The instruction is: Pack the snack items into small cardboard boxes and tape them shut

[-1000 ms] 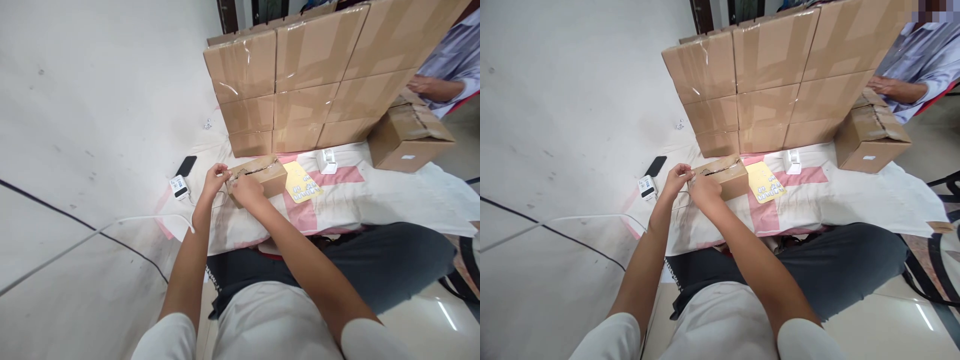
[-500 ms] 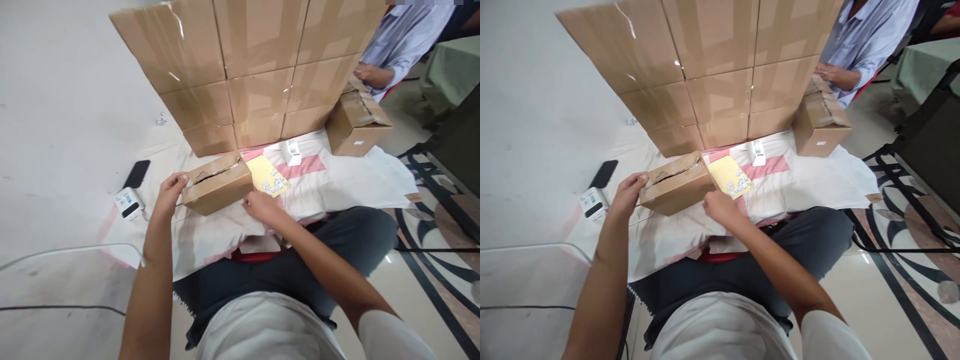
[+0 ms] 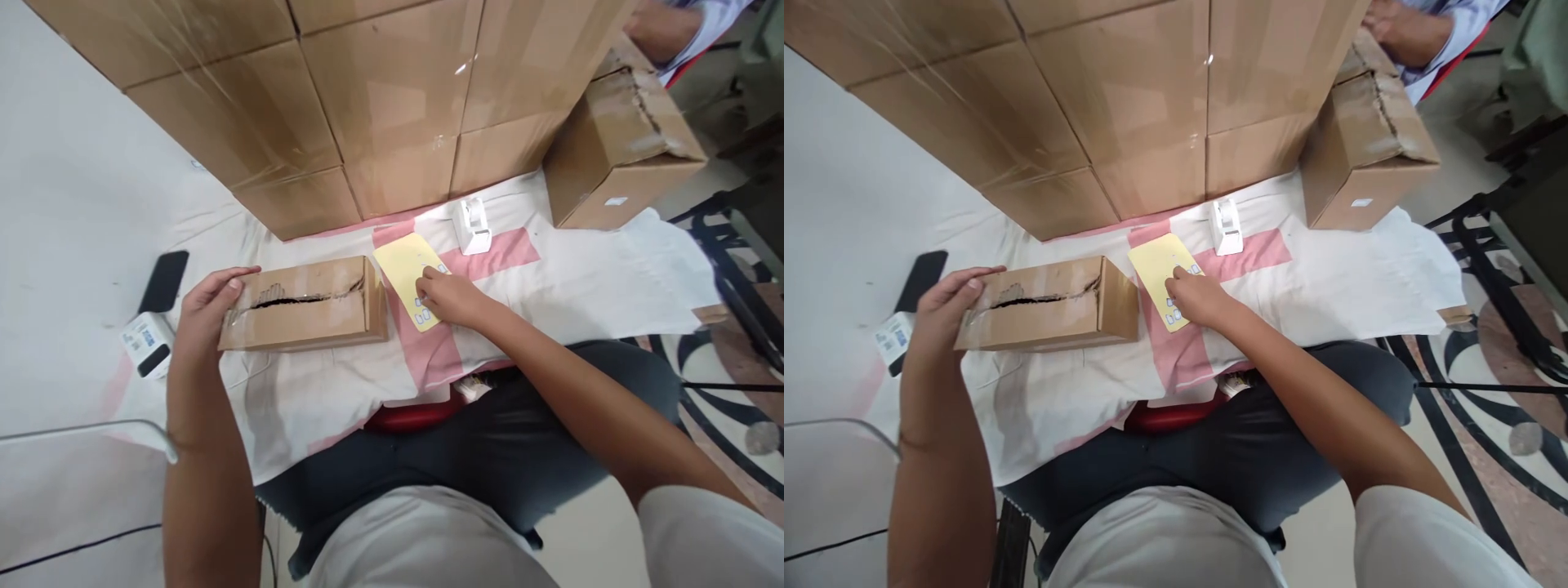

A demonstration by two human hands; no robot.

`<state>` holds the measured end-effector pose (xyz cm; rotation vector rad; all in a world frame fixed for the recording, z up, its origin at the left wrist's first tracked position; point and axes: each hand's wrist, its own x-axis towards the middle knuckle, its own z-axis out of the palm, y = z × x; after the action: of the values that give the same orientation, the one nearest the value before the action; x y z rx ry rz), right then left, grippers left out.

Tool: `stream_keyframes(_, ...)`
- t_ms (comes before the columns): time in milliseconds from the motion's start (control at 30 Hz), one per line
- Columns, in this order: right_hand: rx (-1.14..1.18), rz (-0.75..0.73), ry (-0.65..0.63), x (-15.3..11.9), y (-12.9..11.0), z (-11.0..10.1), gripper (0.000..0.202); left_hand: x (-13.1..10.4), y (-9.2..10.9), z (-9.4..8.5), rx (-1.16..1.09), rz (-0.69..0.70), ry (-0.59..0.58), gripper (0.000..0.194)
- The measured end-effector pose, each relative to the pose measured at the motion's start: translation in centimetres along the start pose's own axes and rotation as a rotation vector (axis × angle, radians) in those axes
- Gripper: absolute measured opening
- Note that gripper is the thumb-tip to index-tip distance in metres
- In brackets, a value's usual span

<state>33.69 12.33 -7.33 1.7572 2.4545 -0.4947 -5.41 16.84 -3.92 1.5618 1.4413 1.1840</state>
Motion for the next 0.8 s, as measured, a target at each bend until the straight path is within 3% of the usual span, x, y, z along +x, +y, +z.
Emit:
stream_keyframes(433, 0.009, -0.087, 0.063, -0.6, -0.2, -0.6, 0.021, 0.5, -1.0, -0.5, 0.008, 0.014, 0.032, 0.033)
stream_keyframes(800, -0.022, -0.113, 0.142, -1.0, -0.6, -0.9, 0.035, 0.7, -1.3, -0.7, 0.014, 0.007, 0.042, 0.034)
